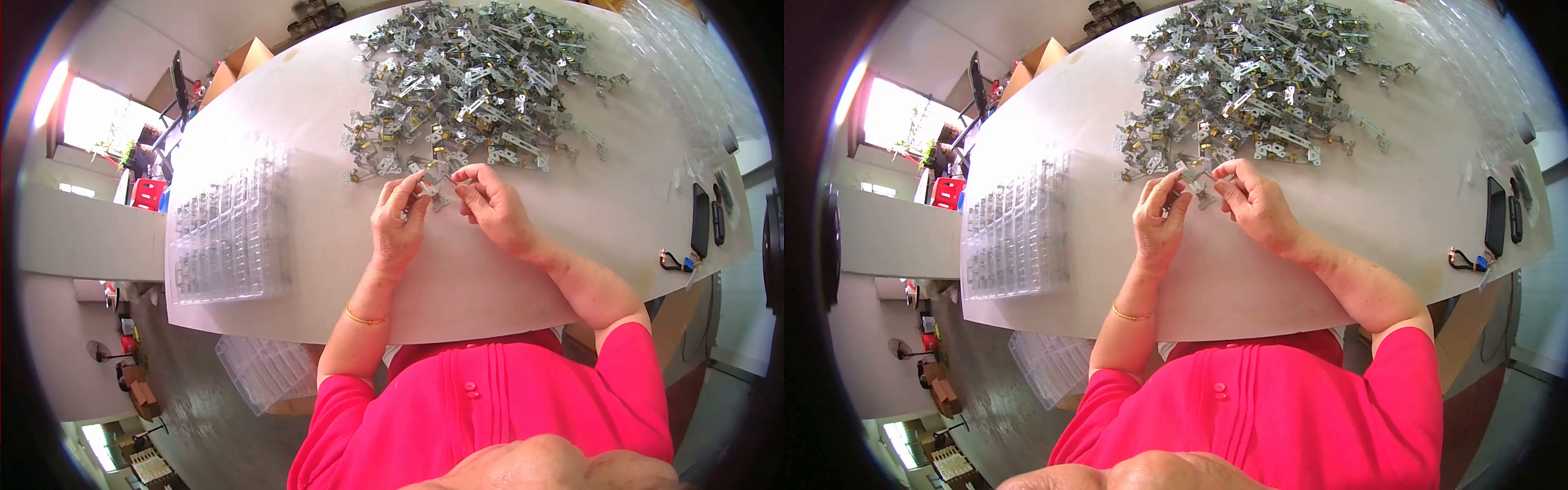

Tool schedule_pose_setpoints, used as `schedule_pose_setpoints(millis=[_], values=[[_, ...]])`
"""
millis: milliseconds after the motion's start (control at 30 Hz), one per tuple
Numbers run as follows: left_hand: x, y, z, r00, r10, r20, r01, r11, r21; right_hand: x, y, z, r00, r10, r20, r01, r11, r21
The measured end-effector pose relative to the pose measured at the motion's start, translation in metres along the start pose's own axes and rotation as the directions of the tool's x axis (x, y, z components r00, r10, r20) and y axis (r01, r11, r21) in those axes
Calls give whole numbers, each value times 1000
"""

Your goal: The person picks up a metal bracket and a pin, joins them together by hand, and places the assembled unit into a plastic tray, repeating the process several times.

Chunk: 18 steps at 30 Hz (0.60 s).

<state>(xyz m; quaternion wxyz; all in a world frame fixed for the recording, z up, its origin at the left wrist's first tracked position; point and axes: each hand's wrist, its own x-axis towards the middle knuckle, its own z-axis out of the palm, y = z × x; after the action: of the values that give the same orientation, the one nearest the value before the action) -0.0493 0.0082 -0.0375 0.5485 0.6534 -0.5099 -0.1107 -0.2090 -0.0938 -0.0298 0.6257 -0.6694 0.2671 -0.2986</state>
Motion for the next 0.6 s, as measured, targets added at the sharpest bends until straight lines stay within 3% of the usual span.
schedule_pose_setpoints(millis=[167,233,333,467,533,600], values=[[-1,4,0,992,107,74,-114,988,103,2,-2,-2,996,67,57,-75,988,139],[-2,4,1,993,103,65,-108,991,80,5,1,-8,975,50,218,-115,948,296],[-1,3,1,990,126,61,-130,989,66,4,-5,-11,957,112,268,-211,903,375],[-2,5,-1,977,183,108,-195,975,108,5,-3,-12,954,151,260,-249,880,404],[-1,7,-1,964,233,128,-250,958,141,8,6,-12,980,86,179,-130,960,246],[-2,8,-1,948,281,151,-305,937,173,8,3,-13,981,96,170,-134,964,231]])
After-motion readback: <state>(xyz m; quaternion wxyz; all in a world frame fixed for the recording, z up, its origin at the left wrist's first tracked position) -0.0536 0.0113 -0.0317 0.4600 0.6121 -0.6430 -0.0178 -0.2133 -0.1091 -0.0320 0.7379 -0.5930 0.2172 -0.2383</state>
